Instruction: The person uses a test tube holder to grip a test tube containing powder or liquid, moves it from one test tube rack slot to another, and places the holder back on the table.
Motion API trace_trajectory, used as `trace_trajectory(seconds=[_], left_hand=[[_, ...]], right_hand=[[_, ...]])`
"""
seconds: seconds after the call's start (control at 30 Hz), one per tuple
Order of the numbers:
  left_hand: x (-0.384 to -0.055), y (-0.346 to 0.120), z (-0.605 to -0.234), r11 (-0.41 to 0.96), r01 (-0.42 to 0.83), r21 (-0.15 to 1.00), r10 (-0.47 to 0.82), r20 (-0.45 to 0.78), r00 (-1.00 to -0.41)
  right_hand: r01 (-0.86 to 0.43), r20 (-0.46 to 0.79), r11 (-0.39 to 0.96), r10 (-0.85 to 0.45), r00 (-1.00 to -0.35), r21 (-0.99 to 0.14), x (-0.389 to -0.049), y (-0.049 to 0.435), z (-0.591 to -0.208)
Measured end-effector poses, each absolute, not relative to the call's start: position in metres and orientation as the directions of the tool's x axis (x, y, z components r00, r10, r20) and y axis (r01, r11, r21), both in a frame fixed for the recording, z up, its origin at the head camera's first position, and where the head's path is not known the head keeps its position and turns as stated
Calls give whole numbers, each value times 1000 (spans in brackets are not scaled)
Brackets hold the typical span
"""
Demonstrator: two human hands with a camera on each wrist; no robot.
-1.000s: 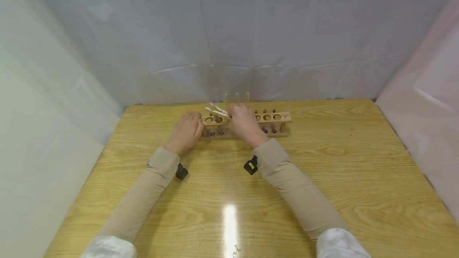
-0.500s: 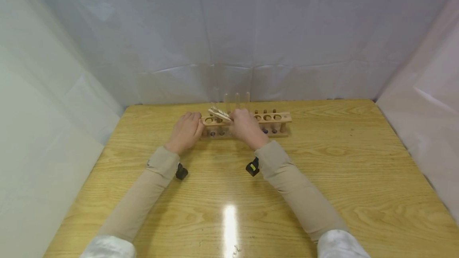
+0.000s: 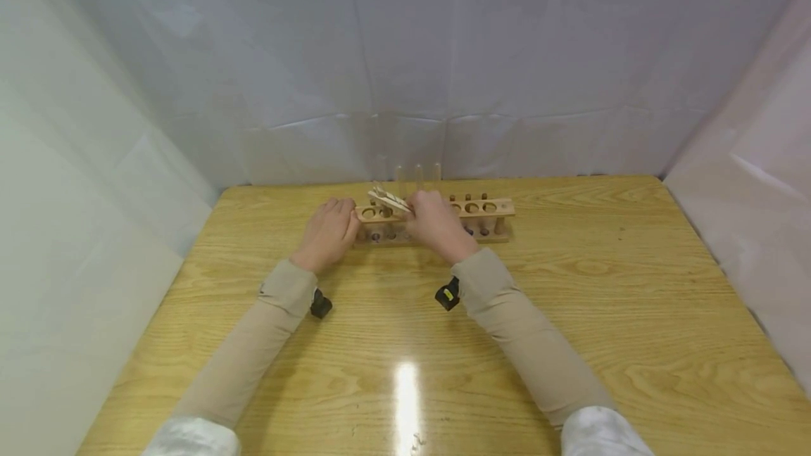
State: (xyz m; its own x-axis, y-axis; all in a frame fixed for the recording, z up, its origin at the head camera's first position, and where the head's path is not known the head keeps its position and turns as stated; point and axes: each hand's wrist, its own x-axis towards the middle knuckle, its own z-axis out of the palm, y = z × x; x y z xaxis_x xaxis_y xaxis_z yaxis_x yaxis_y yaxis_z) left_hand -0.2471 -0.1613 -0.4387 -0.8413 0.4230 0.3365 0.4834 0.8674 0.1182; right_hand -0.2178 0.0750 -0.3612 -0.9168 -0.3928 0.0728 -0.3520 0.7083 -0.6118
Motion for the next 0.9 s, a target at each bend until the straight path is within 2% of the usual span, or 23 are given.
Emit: trace_trajectory(seconds=[0.9], left_hand=[[-246, -162, -439, 869, 479, 123, 421, 324, -847]], right_hand=[[-356, 126, 692, -361, -924, -627, -213, 79, -343]])
